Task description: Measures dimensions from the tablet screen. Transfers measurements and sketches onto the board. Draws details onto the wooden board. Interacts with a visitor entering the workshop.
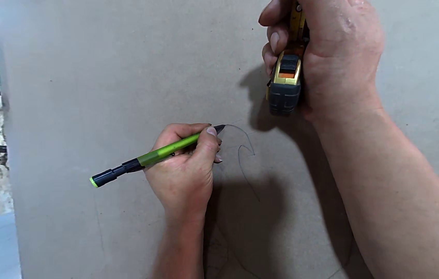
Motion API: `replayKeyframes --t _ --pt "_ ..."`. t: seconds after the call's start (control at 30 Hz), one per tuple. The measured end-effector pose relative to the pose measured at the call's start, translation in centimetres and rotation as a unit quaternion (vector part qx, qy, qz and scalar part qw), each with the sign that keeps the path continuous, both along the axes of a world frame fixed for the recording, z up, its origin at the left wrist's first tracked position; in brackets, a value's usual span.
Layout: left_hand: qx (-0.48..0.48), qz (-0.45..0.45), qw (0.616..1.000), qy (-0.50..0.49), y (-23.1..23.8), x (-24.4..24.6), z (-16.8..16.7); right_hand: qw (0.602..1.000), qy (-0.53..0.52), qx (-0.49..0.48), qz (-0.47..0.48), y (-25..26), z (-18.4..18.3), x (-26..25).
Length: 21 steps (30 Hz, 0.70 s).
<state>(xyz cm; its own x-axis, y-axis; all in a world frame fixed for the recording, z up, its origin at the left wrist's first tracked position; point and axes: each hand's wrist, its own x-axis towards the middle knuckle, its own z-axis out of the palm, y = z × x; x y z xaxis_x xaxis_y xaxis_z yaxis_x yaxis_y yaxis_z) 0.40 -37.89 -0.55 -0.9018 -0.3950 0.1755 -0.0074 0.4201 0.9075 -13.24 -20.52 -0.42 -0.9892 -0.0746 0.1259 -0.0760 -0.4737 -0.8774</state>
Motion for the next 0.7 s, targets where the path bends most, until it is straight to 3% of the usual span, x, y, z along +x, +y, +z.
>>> replayKeyframes --t 0.7 --pt "-0.010 0.042 0.999 -0.025 0.0 2.0 0.6 1.000 0.025 -0.003 0.005 0.0 -0.3 -0.1"
